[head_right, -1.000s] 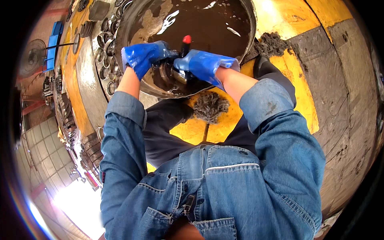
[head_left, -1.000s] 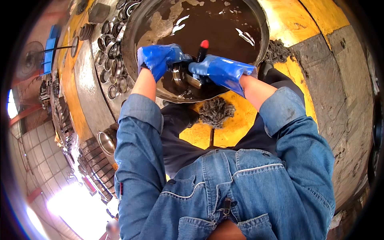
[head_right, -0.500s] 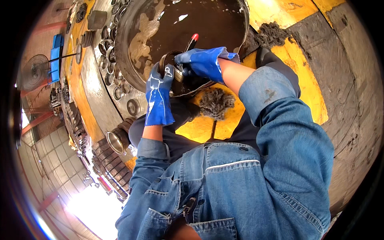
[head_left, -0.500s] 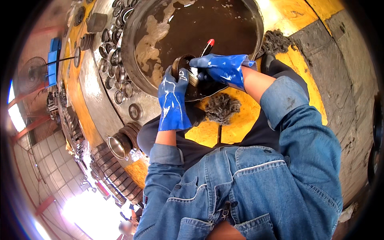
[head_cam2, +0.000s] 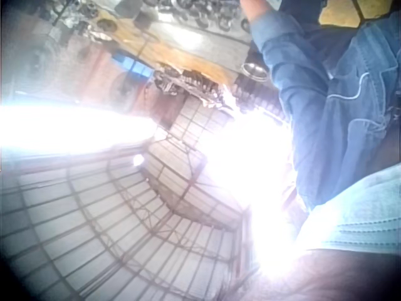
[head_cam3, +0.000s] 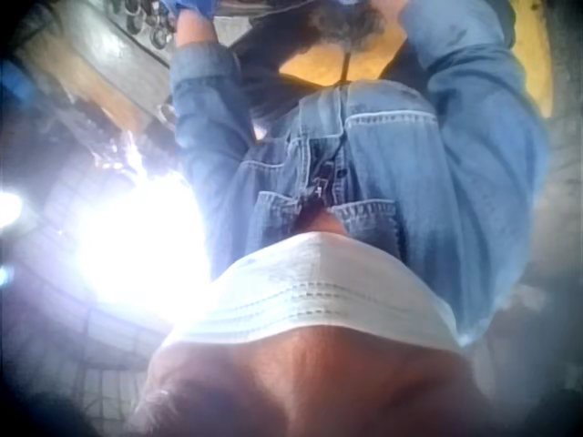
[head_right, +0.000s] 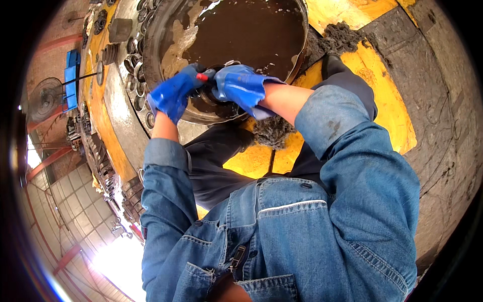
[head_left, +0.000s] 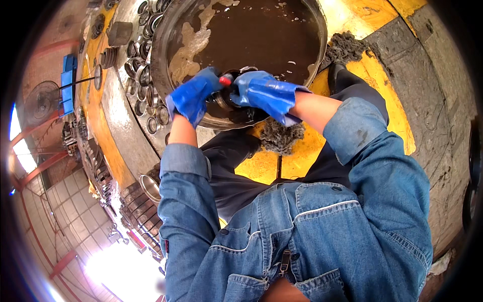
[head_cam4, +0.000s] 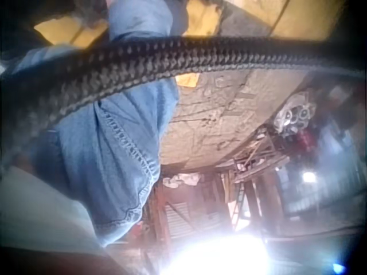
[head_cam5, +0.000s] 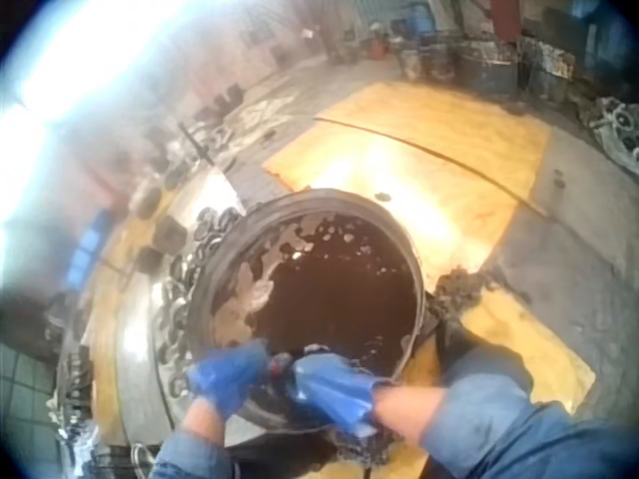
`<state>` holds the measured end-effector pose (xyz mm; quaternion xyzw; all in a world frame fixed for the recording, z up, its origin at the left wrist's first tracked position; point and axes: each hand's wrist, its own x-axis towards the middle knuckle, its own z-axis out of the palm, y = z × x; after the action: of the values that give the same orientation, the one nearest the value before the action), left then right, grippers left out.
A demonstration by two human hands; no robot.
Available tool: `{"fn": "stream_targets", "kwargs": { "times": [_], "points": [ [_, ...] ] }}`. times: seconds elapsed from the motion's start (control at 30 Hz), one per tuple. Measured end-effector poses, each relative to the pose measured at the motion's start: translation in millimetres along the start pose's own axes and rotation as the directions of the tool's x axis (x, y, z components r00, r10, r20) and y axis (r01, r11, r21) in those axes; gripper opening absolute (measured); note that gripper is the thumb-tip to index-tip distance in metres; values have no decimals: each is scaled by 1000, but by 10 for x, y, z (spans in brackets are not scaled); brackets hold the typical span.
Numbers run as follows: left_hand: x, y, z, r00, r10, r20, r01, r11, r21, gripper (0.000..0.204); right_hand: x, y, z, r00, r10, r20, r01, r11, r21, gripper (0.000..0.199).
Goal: The person sits on the floor and repeatedly scrubs metal rings with a red-handled wire brush. They dip the rings into a large basin of dark liquid and scrub both the interior and exterior surfaces before placing them aside.
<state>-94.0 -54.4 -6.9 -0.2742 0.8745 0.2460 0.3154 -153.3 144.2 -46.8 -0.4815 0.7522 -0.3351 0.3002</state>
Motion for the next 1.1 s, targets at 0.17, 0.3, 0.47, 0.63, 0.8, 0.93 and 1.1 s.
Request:
{"fn": "stream_targets", "kwargs": {
  "times": [0.17,0.3,0.47,0.63,0.8,0.93,1.1],
  "points": [
    [-515,55,318,957,-29,-289,-37,975,-220,50,-205,37,-461,900,226,373,-422,666,616,38],
    [-902,224,731,770,-89,-632,10,992,-127,59,-112,138,-143,961,125,247,-275,315,908,37],
    [-830,361,768,784,-175,-596,98,982,-159,58,-212,103,-428,906,235,352,-416,648,638,40],
    [-329,-40,289,974,-85,-210,50,985,-164,55,-58,-41,-225,989,145,40,-148,982,119,40],
    [-26,102,6,986,-164,-7,163,984,-74,45,-27,-27,-113,997,45,59,-48,998,40,39],
    [-478,168,349,933,-35,-359,-40,979,-200,58,-206,-53,-454,933,223,282,-345,778,526,41],
    [-839,385,828,754,-286,-591,208,958,-197,65,-239,204,-266,927,165,335,-373,353,858,34]
  ]
}}
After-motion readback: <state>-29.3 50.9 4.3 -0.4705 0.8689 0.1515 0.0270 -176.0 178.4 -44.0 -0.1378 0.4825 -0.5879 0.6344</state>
